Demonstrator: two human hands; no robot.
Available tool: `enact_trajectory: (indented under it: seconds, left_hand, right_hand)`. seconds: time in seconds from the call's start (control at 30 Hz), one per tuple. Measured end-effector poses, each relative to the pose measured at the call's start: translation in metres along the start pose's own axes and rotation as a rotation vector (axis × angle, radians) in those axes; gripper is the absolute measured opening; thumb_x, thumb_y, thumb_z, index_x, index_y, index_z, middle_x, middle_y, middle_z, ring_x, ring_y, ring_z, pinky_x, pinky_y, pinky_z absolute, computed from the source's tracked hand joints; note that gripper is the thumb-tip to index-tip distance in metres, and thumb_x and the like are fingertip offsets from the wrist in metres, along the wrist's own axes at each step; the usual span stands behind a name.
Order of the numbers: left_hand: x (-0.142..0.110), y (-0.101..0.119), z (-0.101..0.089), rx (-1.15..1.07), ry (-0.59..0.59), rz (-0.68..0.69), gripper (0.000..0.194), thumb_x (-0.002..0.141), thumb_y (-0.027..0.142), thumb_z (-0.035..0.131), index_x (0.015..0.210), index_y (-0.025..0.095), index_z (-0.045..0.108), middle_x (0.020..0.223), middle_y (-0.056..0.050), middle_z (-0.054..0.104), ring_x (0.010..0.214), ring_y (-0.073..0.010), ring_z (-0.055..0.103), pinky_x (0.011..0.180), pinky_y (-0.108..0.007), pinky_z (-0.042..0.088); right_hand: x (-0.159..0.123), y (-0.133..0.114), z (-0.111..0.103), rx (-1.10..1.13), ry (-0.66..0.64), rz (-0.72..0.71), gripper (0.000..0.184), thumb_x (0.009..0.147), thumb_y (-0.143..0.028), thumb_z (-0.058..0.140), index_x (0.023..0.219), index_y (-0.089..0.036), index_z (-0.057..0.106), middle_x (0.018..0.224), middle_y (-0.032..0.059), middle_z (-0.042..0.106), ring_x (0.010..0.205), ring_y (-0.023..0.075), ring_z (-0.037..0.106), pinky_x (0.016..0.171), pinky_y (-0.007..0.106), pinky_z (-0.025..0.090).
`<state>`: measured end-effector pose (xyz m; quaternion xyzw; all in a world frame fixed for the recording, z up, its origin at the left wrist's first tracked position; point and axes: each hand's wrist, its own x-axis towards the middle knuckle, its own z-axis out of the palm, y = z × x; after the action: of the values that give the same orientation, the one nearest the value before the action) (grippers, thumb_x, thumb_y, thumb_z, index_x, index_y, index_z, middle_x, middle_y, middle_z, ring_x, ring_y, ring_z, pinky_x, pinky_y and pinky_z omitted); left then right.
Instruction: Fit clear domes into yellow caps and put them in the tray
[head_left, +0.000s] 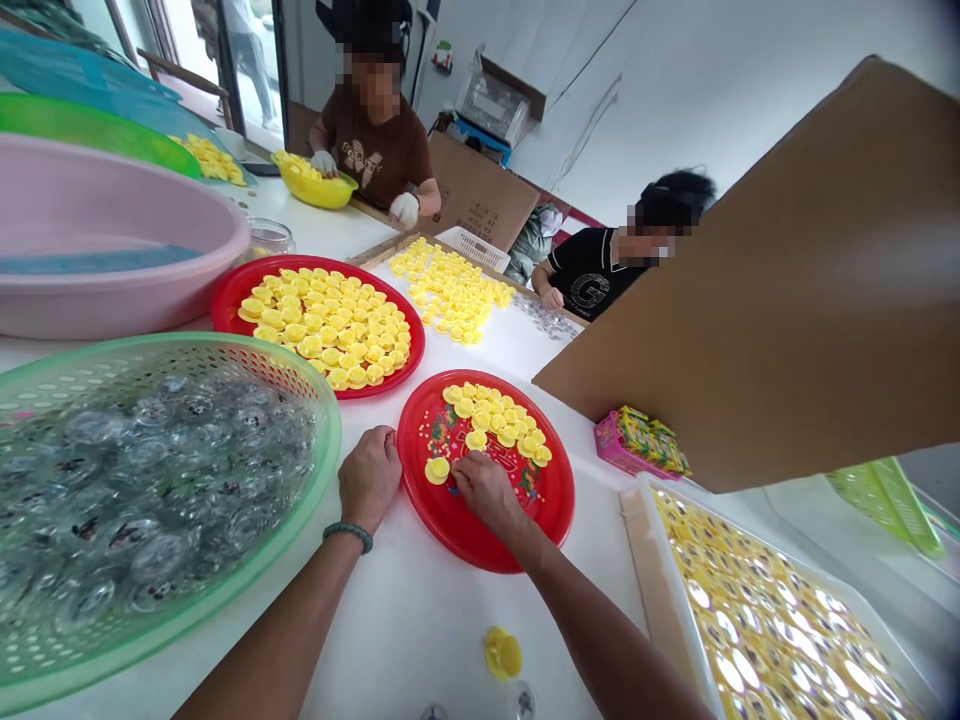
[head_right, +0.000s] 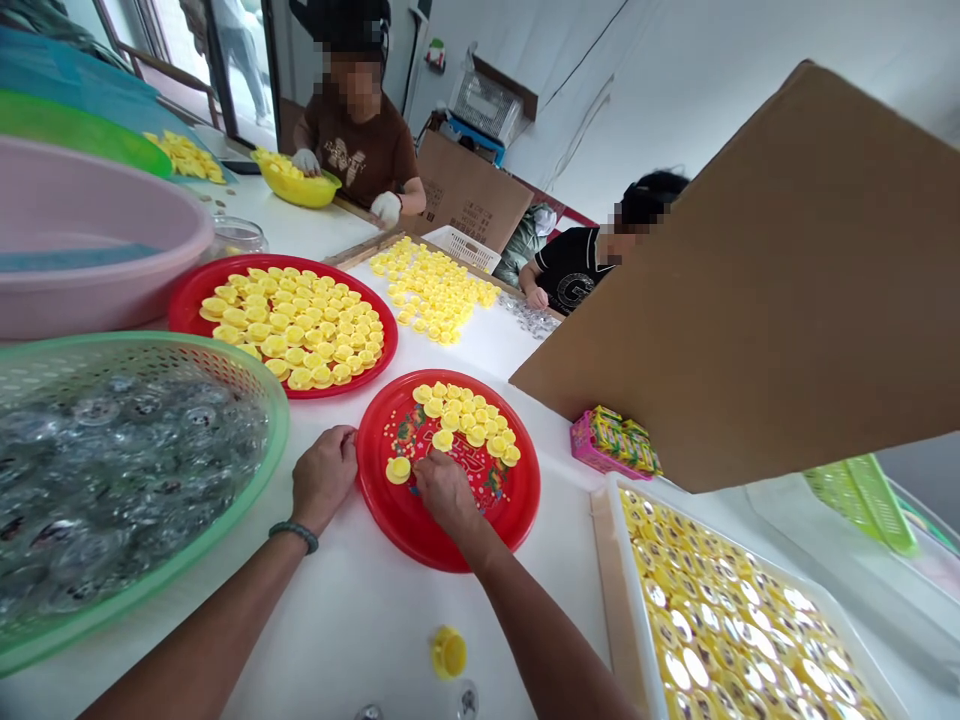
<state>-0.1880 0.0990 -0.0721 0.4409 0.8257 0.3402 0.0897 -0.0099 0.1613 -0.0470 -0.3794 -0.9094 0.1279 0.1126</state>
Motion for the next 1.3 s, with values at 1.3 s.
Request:
enact_trajectory:
  seconds: [1.3]
  left_hand:
    - [0.001, -0.002, 0.004, 0.020, 0.034, 0.018, 0.020, 0.089, 0.022, 0.038, 0.096, 0.022, 0.056, 0.098, -0.003, 0.065, 0.083, -0.0201, 0.060, 0.065, -0.030, 0.040]
  right_hand:
    - [0.029, 0.010, 0.020, 0.178, 0.152, -0.010, 0.017, 0.080, -0.011, 0.052, 0.077, -0.016, 0.068, 0.079, 0.0037, 0.067, 0.070, 0.0140, 0.059, 0.066, 0.023, 0.046]
